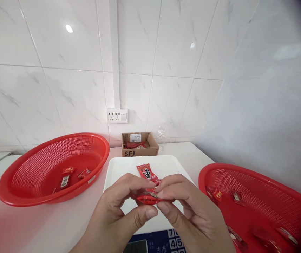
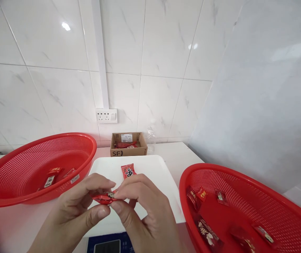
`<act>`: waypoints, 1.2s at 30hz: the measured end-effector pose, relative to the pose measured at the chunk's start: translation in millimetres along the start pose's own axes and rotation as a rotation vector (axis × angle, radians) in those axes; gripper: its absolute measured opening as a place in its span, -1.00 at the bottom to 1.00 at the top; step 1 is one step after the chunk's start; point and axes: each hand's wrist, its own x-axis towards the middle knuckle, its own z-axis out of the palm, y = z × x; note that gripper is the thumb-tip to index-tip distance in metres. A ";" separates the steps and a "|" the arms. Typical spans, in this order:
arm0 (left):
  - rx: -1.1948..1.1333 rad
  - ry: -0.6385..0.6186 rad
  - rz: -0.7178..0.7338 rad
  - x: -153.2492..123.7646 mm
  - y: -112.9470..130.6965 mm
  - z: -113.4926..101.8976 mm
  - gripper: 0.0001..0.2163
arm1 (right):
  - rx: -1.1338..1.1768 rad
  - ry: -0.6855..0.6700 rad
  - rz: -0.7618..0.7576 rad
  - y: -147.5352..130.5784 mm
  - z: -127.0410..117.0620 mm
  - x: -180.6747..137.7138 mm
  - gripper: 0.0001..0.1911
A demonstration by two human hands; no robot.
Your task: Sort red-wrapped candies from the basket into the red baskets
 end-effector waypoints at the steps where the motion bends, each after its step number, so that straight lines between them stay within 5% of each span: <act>1: -0.008 0.019 0.013 -1.1 0.6 0.4 -0.82 | -0.001 0.009 -0.007 -0.8 0.1 -0.6 -0.82; 11: 0.011 0.104 0.084 -8.8 8.9 0.3 -0.91 | -0.019 0.068 -0.090 -7.7 0.6 -1.8 -0.78; 16: -0.019 0.049 0.072 -11.0 8.1 -1.1 -0.95 | -0.075 0.046 -0.120 -12.5 -1.8 -8.3 -0.70; 20: -0.100 -0.043 -0.068 -10.9 3.5 -4.1 -0.67 | -0.144 0.034 -0.188 -13.0 -5.0 -11.1 -0.65; 23: -0.228 -0.090 -0.237 -9.7 3.4 -3.9 -0.73 | -0.186 -0.006 -0.227 -12.4 -6.3 -10.8 -0.63; 27: -0.331 0.039 -0.215 -11.8 8.7 3.3 -0.75 | -0.134 0.021 -0.128 -9.9 -5.0 -12.3 -0.82; 31: -0.173 0.204 -0.082 -18.0 12.0 13.6 -0.68 | -0.017 0.090 0.055 -6.9 -2.5 -11.5 -0.69; 36: -0.086 0.102 0.010 -18.9 10.5 13.7 -0.70 | -0.047 -0.007 0.109 -10.9 -3.3 -6.7 -0.78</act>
